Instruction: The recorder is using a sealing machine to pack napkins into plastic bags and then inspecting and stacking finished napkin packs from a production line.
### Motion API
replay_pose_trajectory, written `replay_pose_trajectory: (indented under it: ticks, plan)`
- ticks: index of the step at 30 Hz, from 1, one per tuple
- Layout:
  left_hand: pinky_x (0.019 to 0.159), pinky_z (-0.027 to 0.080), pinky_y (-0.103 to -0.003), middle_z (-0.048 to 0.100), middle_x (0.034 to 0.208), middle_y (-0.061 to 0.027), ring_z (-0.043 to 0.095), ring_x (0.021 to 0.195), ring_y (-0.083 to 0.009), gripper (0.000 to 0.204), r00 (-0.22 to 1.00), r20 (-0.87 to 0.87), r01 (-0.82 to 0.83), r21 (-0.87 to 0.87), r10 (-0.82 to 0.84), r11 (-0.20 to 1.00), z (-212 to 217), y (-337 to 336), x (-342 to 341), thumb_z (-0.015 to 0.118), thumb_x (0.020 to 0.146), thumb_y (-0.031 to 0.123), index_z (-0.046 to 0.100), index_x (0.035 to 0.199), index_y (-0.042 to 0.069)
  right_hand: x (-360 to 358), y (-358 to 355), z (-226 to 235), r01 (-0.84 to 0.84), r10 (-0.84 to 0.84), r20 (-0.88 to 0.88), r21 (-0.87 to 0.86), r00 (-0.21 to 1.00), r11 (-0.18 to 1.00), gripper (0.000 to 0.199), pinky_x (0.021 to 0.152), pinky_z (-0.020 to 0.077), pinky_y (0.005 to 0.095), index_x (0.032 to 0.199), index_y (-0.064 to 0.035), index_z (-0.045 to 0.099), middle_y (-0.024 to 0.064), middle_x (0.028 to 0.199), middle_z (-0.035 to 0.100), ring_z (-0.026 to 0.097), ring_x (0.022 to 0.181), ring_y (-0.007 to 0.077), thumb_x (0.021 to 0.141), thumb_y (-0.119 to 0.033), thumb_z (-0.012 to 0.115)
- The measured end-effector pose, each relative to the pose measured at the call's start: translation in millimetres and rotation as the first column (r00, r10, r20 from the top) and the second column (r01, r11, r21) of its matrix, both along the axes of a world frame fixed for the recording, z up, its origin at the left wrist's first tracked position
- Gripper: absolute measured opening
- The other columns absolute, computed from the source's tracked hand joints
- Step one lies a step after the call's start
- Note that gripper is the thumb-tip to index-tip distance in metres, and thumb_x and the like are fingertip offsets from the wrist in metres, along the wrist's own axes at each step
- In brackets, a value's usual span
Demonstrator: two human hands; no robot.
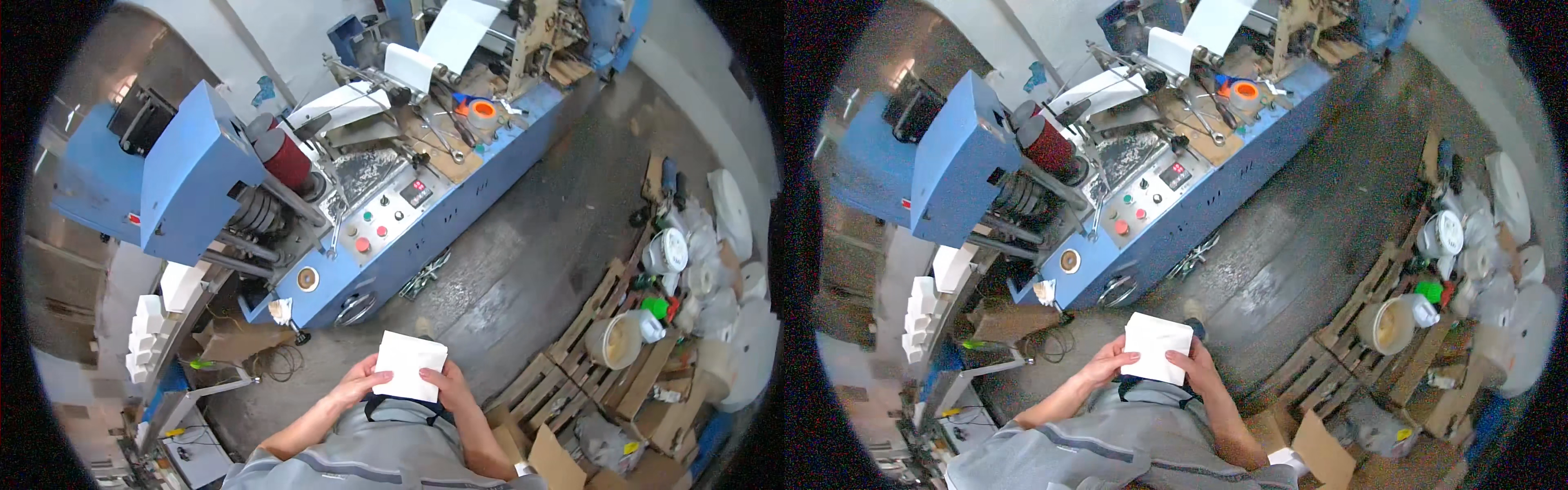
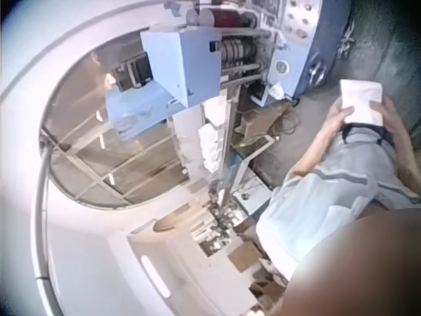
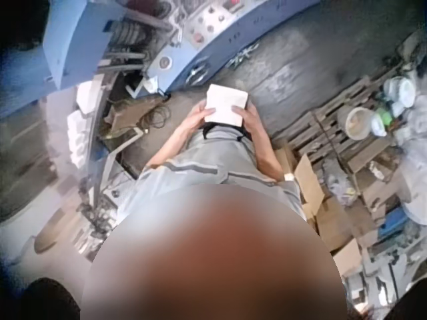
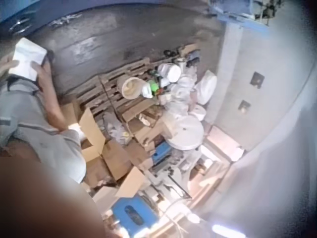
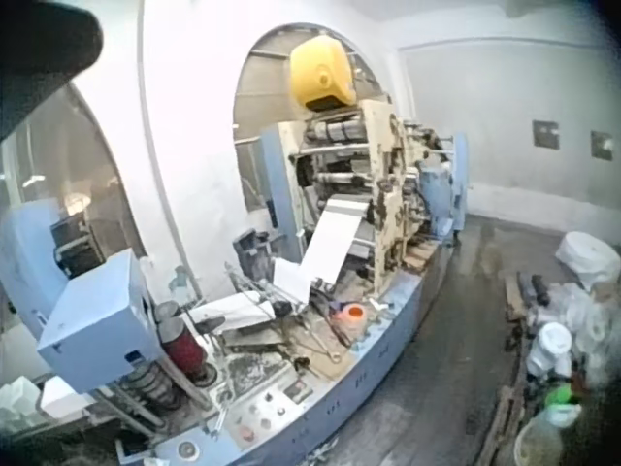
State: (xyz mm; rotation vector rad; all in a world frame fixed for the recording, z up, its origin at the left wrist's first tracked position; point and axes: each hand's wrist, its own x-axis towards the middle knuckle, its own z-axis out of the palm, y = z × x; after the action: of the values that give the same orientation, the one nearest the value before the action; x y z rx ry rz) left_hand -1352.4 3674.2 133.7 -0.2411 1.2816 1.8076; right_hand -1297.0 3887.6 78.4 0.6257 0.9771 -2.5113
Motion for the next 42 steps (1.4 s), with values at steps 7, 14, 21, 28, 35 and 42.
replay_pose_trajectory:
  ticks: [7,14,21,28,35,42]
  plan:
    - [0.097,0.045,-0.030,0.059,0.126,-0.0053,0.056,0.114,-0.0126,0.055,0.999,-0.050,-0.010,0.077,0.014,0.997,-17.8,16.2,-90.9,0.068,0.090,0.015,0.044,0.137,0.001,-108.2,35.2,27.3,-0.005,0.004,0.016,0.106,1.000,0.994,0.088,0.100,0.0424,0.0355,0.149,-0.0016,0.021,0.0156,0.127,0.055,0.053,0.118,0.0236,0.080,-0.007,0.075]
    - [0.098,0.044,-0.029,0.057,0.126,-0.0063,0.055,0.112,-0.0132,0.060,0.999,-0.014,-0.048,-0.015,0.048,0.999,-18.1,41.5,-169.4,0.070,0.088,0.016,0.042,0.138,-0.002,-221.5,67.7,35.8,-0.206,0.205,0.026,0.219,0.978,0.954,0.098,0.102,0.0401,0.0359,0.151,0.0010,0.013,0.0175,0.128,0.055,0.053,0.118,0.0237,0.077,-0.006,0.077]
    - [0.102,0.041,-0.031,0.056,0.127,-0.0076,0.053,0.117,-0.0158,0.061,0.952,0.063,-0.296,-0.038,0.298,0.954,-18.9,91.7,-221.2,0.068,0.088,0.016,0.039,0.139,-0.002,-326.3,114.2,-10.0,-0.496,0.489,0.090,0.218,0.868,0.840,0.095,0.101,0.0410,0.0334,0.151,-0.0019,0.018,0.0140,0.125,0.057,0.054,0.116,0.0214,0.077,-0.008,0.078]
    - [0.098,0.044,-0.031,0.057,0.127,-0.0067,0.055,0.115,-0.0150,0.055,0.802,0.093,-0.581,-0.107,0.590,0.807,-1.9,180.9,-270.1,0.064,0.091,0.012,0.041,0.139,0.001,-442.7,171.1,-4.0,-0.734,0.727,0.106,0.124,0.679,0.667,0.092,0.096,0.0457,0.0356,0.150,-0.0047,0.024,0.0135,0.125,0.057,0.056,0.113,0.0222,0.076,-0.008,0.079]
    - [0.096,0.046,-0.030,0.058,0.126,-0.0059,0.056,0.112,-0.0137,0.051,0.706,0.084,-0.695,-0.111,0.703,0.710,4.6,224.4,-288.4,0.062,0.092,0.012,0.043,0.138,0.001,-478.6,196.5,-11.7,-0.813,0.805,0.121,0.051,0.581,0.580,0.094,0.101,0.0436,0.0387,0.149,-0.0042,0.025,0.0152,0.127,0.055,0.054,0.117,0.0254,0.074,-0.011,0.082]
    - [0.097,0.045,-0.030,0.059,0.126,-0.0059,0.056,0.113,-0.0142,0.051,0.706,0.056,-0.697,-0.119,0.706,0.707,2.6,238.3,-282.1,0.062,0.092,0.013,0.044,0.138,0.001,-469.9,209.8,-27.0,-0.815,0.810,0.093,0.081,0.579,0.573,0.089,0.092,0.0490,0.0373,0.150,-0.0073,0.026,0.0133,0.126,0.056,0.057,0.111,0.0219,0.078,-0.009,0.078]
